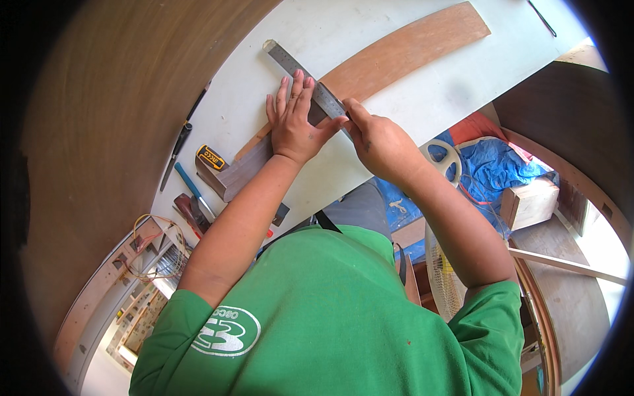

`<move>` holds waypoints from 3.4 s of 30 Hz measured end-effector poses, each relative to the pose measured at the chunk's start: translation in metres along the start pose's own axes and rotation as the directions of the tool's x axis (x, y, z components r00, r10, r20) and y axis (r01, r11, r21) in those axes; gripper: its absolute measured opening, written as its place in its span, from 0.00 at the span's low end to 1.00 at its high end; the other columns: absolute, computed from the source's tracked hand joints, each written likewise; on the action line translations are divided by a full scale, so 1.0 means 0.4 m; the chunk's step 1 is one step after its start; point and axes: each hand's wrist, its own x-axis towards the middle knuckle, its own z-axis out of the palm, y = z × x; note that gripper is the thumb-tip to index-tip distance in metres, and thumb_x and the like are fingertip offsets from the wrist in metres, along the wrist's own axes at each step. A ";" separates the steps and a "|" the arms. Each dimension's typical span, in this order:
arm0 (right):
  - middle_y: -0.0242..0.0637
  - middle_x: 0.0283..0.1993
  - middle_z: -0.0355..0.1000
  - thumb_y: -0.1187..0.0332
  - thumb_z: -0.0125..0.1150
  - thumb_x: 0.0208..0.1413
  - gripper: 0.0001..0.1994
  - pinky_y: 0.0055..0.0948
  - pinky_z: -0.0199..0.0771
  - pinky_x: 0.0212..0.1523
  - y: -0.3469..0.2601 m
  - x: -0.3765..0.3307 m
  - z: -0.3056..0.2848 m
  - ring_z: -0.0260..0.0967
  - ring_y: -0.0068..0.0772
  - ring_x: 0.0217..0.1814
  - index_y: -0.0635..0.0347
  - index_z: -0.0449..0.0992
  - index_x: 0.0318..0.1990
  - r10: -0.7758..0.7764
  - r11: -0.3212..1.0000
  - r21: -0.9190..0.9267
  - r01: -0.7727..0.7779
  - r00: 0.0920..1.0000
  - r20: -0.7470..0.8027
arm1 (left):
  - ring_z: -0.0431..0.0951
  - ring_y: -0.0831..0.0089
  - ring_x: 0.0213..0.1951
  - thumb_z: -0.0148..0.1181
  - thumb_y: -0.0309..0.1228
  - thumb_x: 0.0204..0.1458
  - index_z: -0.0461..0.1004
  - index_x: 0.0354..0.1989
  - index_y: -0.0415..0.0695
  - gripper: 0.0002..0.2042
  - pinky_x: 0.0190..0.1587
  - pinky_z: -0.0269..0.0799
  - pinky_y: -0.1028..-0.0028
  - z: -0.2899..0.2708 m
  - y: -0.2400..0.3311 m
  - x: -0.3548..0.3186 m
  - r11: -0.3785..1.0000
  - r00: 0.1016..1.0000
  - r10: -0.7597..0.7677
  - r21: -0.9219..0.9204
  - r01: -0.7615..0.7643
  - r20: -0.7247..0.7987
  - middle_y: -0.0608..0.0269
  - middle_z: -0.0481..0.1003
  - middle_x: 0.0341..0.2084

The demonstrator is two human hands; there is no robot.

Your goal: The person measures and marks a wooden strip using a ruler and utility knife, then cuts the strip and fits it into a cabinet frame. They repeat the measuring and cutting process on another strip and install it into the cabinet.

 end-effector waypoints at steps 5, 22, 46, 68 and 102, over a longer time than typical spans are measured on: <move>0.60 0.34 0.77 0.59 0.49 0.75 0.16 0.54 0.74 0.38 0.004 0.002 0.002 0.77 0.66 0.39 0.58 0.68 0.60 -0.001 1.000 0.012 0.001 1.000 0.001 | 0.50 0.52 0.78 0.54 0.79 0.45 0.64 0.74 0.48 0.55 0.75 0.35 0.36 -0.002 0.001 0.001 1.000 1.000 0.004 0.006 -0.004 -0.003 0.60 0.57 0.78; 0.62 0.43 0.78 0.65 0.52 0.73 0.18 0.48 0.77 0.45 -0.046 0.007 -0.017 0.78 0.64 0.45 0.59 0.68 0.66 0.134 0.990 -0.062 -0.128 0.987 0.088 | 0.51 0.51 0.78 0.51 0.78 0.48 0.65 0.73 0.47 0.53 0.75 0.36 0.35 -0.001 -0.001 -0.003 1.000 1.000 0.013 -0.022 -0.013 -0.017 0.58 0.58 0.77; 0.63 0.42 0.78 0.68 0.52 0.71 0.20 0.50 0.78 0.45 -0.045 -0.017 -0.023 0.79 0.65 0.45 0.60 0.67 0.67 0.157 0.980 -0.144 -0.140 0.981 0.113 | 0.52 0.54 0.77 0.52 0.78 0.48 0.65 0.73 0.48 0.52 0.76 0.33 0.36 0.007 0.001 -0.003 1.000 1.000 0.000 -0.021 0.000 -0.025 0.60 0.56 0.78; 0.63 0.35 0.78 0.69 0.53 0.70 0.17 0.56 0.76 0.40 -0.030 -0.073 -0.036 0.77 0.67 0.39 0.60 0.69 0.63 0.094 0.989 -0.120 -0.084 0.992 0.086 | 0.53 0.53 0.78 0.60 0.74 0.47 0.62 0.74 0.49 0.52 0.76 0.37 0.39 0.004 0.001 -0.003 1.000 1.000 0.010 0.011 -0.009 -0.023 0.60 0.56 0.78; 0.59 0.43 0.80 0.68 0.53 0.71 0.18 0.49 0.78 0.45 -0.035 -0.112 -0.075 0.80 0.62 0.45 0.58 0.69 0.65 0.138 0.980 -0.146 -0.133 0.990 0.025 | 0.55 0.51 0.77 0.58 0.74 0.49 0.65 0.73 0.46 0.51 0.75 0.38 0.38 0.005 0.002 -0.003 1.000 0.999 0.024 0.012 -0.024 -0.046 0.56 0.58 0.77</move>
